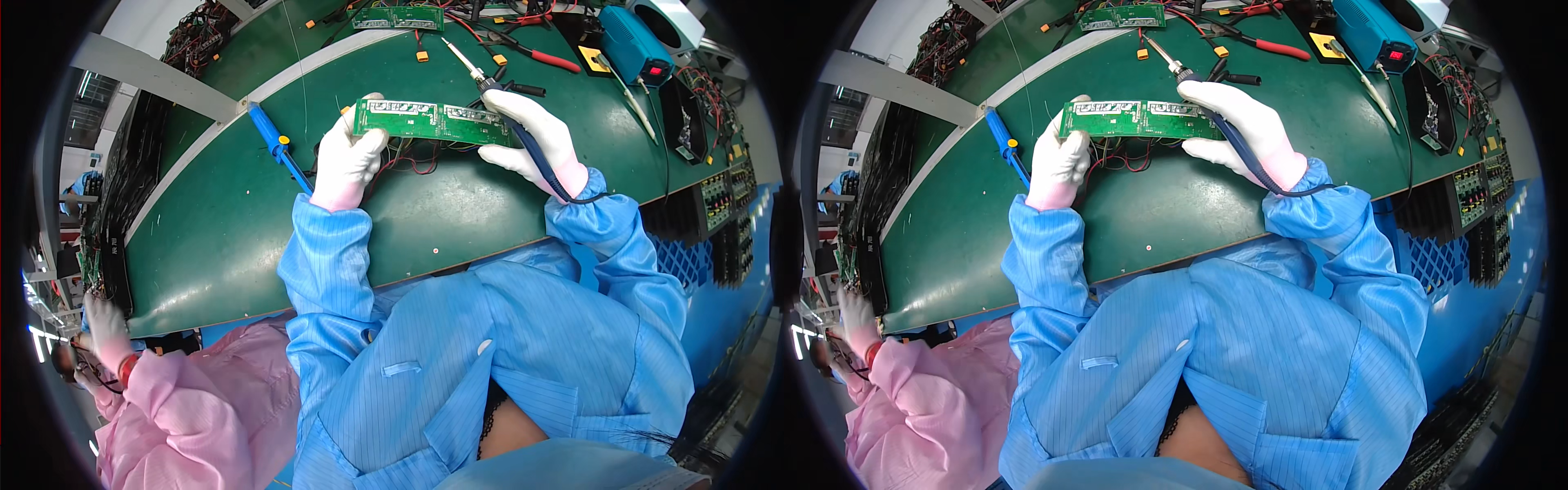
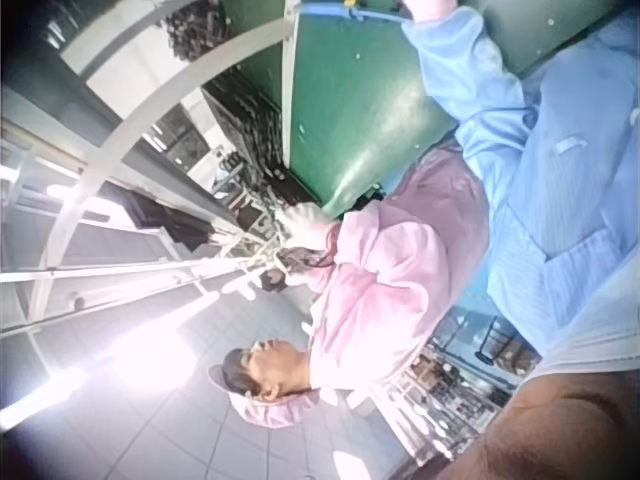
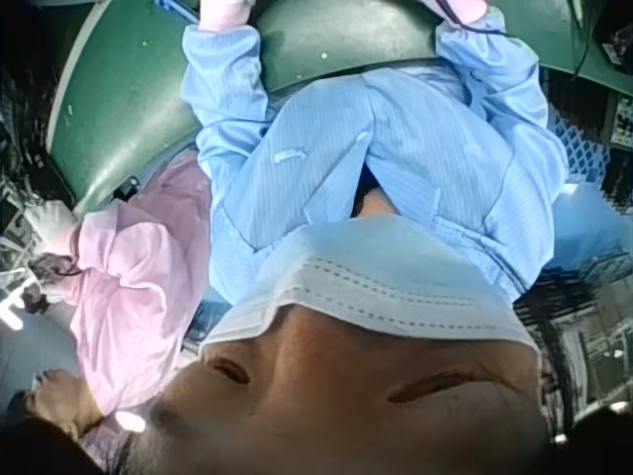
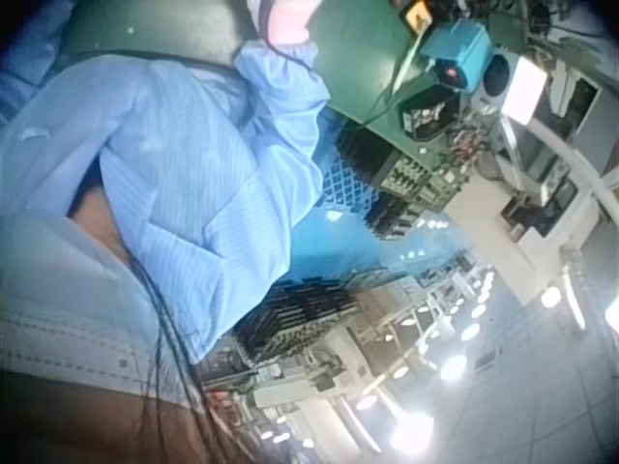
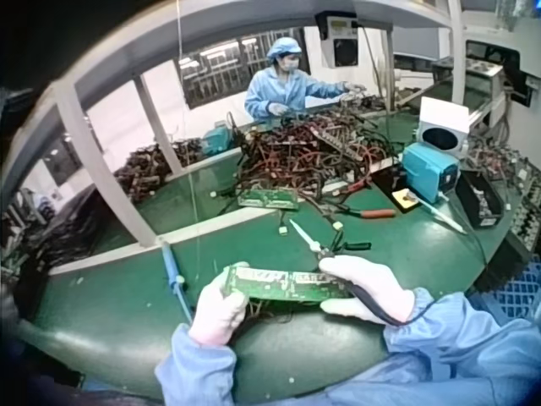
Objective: Soldering components onto a green printed circuit board at a workstation.
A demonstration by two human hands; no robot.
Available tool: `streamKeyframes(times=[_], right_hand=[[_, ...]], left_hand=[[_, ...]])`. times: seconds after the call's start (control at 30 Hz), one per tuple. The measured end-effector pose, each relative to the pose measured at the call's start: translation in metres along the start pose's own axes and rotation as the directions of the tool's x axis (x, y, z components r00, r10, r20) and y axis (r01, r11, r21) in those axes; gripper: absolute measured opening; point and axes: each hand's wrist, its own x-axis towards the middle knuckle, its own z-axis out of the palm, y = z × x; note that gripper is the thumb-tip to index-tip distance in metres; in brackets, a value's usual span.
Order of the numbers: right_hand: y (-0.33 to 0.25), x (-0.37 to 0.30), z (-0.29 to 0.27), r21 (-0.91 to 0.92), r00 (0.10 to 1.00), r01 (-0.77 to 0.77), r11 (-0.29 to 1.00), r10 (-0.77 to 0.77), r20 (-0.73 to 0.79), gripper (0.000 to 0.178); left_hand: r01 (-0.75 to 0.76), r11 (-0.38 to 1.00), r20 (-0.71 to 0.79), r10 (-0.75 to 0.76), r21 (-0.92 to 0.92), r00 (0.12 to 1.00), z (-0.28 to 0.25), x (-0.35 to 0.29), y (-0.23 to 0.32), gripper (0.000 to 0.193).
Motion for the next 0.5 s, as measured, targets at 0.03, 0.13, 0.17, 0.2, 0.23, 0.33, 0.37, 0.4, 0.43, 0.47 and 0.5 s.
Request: streamKeyframes(times=[0.03, 0.13, 0.17, 0.2, 0.23, 0.33, 0.37, 0.4, 0.43, 0.47, 0.5], right_hand=[[0.000, -0.001, 0.002, 0.017, 1.000, -0.018, 1.000, 0.018, -0.012, 0.059], [0.000, -0.004, 0.009, 0.066, 0.996, -0.074, 0.995, 0.078, -0.045, 0.057], [0.000, -0.004, 0.009, 0.066, 0.996, -0.077, 0.995, 0.080, -0.047, 0.057], [-0.001, -0.003, 0.009, 0.053, 0.996, -0.067, 0.996, 0.070, -0.054, 0.058], [-0.003, -0.003, 0.009, 0.041, 0.996, -0.057, 0.998, 0.059, -0.060, 0.058], [-0.005, -0.002, 0.011, 0.017, 0.997, -0.036, 0.999, 0.038, -0.070, 0.058], [-0.005, -0.002, 0.011, 0.018, 0.996, -0.044, 0.999, 0.045, -0.073, 0.058], [-0.005, -0.002, 0.011, 0.019, 0.996, -0.051, 0.999, 0.052, -0.075, 0.058], [-0.005, -0.002, 0.011, 0.020, 0.995, -0.057, 0.998, 0.058, -0.078, 0.058], [-0.005, -0.002, 0.011, 0.021, 0.995, -0.063, 0.998, 0.065, -0.081, 0.059], [-0.005, -0.002, 0.011, 0.021, 0.995, -0.061, 0.998, 0.063, -0.081, 0.059]], left_hand=[[-0.022, 1.000, -0.017, 0.022, -0.004, 1.000, 0.002, 0.002, 0.000, 0.053], [-0.084, 0.996, -0.066, 0.083, -0.014, 0.994, 0.006, 0.008, -0.003, 0.049], [-0.082, 0.997, -0.064, 0.081, -0.013, 0.995, 0.007, 0.010, -0.004, 0.049], [-0.090, 0.996, -0.083, 0.090, -0.001, 0.993, 0.006, 0.011, -0.006, 0.048], [-0.098, 0.995, -0.102, 0.098, 0.010, 0.990, 0.004, 0.012, -0.009, 0.048], [-0.113, 0.993, -0.142, 0.117, 0.034, 0.983, 0.004, 0.013, -0.012, 0.047], [-0.108, 0.993, -0.155, 0.113, 0.041, 0.981, 0.007, 0.012, -0.010, 0.046], [-0.104, 0.993, -0.169, 0.111, 0.049, 0.979, 0.010, 0.010, -0.007, 0.046], [-0.100, 0.993, -0.182, 0.108, 0.056, 0.977, 0.012, 0.008, -0.005, 0.046], [-0.096, 0.993, -0.195, 0.107, 0.063, 0.975, 0.014, 0.007, -0.004, 0.046], [-0.097, 0.993, -0.196, 0.108, 0.064, 0.975, 0.015, 0.006, -0.004, 0.046]])
